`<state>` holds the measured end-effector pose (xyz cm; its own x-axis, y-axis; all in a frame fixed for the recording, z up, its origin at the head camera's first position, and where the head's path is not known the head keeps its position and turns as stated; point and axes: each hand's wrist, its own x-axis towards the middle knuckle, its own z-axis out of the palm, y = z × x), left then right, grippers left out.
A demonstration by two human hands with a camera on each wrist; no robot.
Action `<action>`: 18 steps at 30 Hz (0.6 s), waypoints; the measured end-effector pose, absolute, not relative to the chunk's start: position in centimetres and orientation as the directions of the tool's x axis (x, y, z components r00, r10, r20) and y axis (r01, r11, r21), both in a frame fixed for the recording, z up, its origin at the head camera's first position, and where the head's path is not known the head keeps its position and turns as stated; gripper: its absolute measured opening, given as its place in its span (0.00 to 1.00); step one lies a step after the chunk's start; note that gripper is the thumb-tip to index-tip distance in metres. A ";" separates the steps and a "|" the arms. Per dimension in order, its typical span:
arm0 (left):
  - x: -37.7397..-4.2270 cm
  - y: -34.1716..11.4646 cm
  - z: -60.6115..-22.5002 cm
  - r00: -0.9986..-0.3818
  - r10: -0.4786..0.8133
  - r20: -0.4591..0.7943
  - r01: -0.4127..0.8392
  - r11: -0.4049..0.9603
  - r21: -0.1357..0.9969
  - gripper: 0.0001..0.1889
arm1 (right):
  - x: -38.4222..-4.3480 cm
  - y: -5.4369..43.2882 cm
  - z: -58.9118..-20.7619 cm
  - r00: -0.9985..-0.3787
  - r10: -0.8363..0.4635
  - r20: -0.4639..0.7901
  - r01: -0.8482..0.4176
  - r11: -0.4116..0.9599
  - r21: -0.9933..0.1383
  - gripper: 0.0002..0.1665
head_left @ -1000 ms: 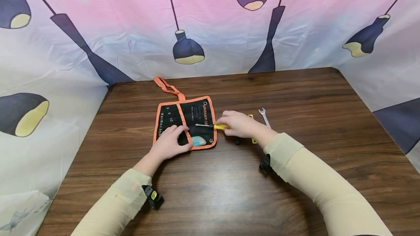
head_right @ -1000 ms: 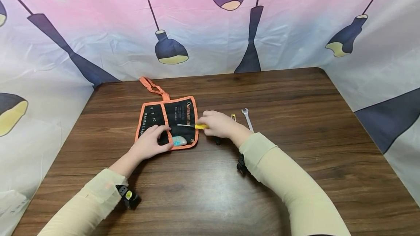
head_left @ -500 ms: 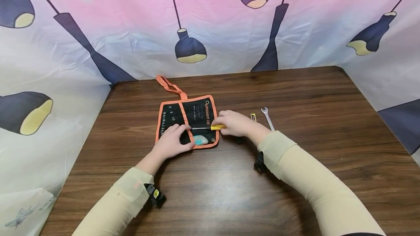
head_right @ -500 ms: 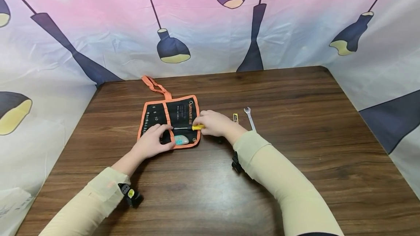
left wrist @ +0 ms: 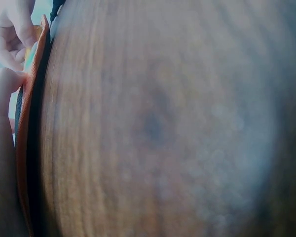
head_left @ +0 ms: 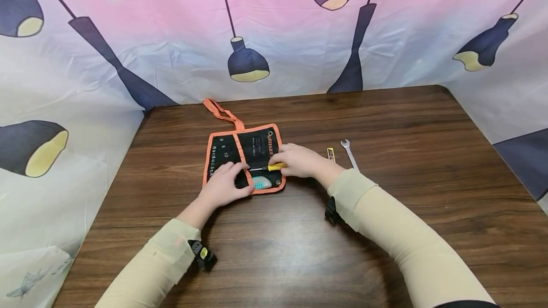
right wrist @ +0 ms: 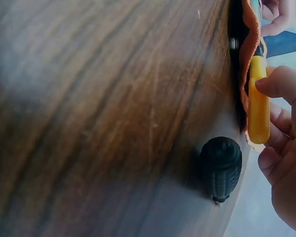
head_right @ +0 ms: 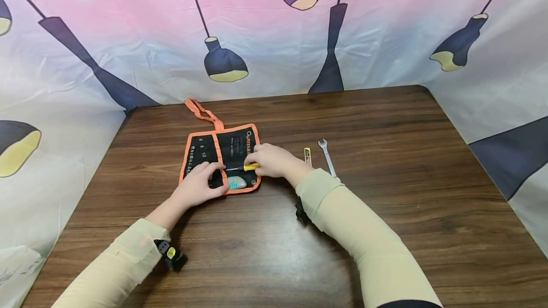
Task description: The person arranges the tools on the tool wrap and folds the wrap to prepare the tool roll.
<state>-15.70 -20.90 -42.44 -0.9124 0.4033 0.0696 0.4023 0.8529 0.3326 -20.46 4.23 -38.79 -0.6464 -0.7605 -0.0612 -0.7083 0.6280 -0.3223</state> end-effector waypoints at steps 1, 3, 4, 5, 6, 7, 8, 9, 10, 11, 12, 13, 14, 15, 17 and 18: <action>-15.7 -20.9 -42.4 -0.913 0.403 0.068 0.401 0.853 0.333 0.29 | -20.5 4.2 -38.8 -0.646 -0.761 -0.062 -0.709 0.628 -0.321 0.20; -15.9 -20.8 -42.4 -0.911 0.407 0.067 0.406 0.852 0.330 0.29 | -20.6 4.1 -38.9 -0.652 -0.755 -0.069 -0.704 0.636 -0.315 0.20; -15.9 -20.7 -42.4 -0.909 0.412 0.068 0.410 0.851 0.328 0.30 | -20.6 4.1 -39.0 -0.655 -0.752 -0.073 -0.701 0.641 -0.313 0.20; -16.0 -20.6 -42.3 -0.906 0.417 0.068 0.415 0.849 0.326 0.30 | -20.6 4.1 -39.0 -0.659 -0.748 -0.076 -0.697 0.646 -0.311 0.20; -16.0 -20.6 -42.3 -0.904 0.423 0.069 0.421 0.847 0.325 0.30 | -20.6 4.1 -39.1 -0.663 -0.745 -0.079 -0.693 0.650 -0.311 0.20; -16.1 -20.5 -42.3 -0.902 0.427 0.070 0.425 0.845 0.324 0.30 | -20.6 4.0 -39.1 -0.665 -0.743 -0.079 -0.691 0.651 -0.315 0.20; -16.1 -20.5 -42.3 -0.901 0.427 0.070 0.426 0.845 0.324 0.30 | -20.6 4.0 -39.1 -0.666 -0.741 -0.079 -0.688 0.652 -0.318 0.20; -16.1 -20.5 -42.3 -0.902 0.426 0.069 0.424 0.845 0.327 0.30 | -20.6 3.9 -39.2 -0.665 -0.743 -0.077 -0.688 0.650 -0.323 0.20; -16.0 -20.6 -42.3 -0.904 0.422 0.068 0.419 0.847 0.327 0.30 | -20.6 3.8 -39.3 -0.664 -0.745 -0.071 -0.689 0.646 -0.328 0.20; -16.0 -20.6 -42.3 -0.907 0.417 0.067 0.415 0.849 0.328 0.30 | -20.6 3.7 -39.3 -0.662 -0.747 -0.067 -0.691 0.642 -0.332 0.20; -16.0 -20.7 -42.3 -0.909 0.411 0.067 0.409 0.851 0.328 0.30 | -20.7 3.5 -39.4 -0.660 -0.749 -0.060 -0.693 0.638 -0.336 0.20; -15.9 -20.8 -42.4 -0.911 0.407 0.066 0.405 0.853 0.328 0.30 | -20.7 3.4 -39.5 -0.658 -0.751 -0.054 -0.695 0.633 -0.340 0.20; -15.9 -20.8 -42.5 -0.913 0.403 0.066 0.401 0.855 0.329 0.30 | -20.7 3.3 -39.6 -0.657 -0.753 -0.048 -0.698 0.630 -0.341 0.20; -15.8 -20.9 -42.5 -0.913 0.402 0.066 0.400 0.855 0.331 0.30 | -20.8 3.2 -39.7 -0.655 -0.755 -0.040 -0.700 0.626 -0.344 0.20; -15.8 -21.0 -42.6 -0.913 0.401 0.068 0.400 0.854 0.331 0.30 | -20.8 3.0 -39.8 -0.651 -0.759 -0.027 -0.705 0.617 -0.349 0.20; -15.8 -21.0 -42.6 -0.913 0.401 0.070 0.400 0.854 0.332 0.30 | -20.8 2.9 -39.9 -0.647 -0.762 -0.020 -0.708 0.611 -0.355 0.20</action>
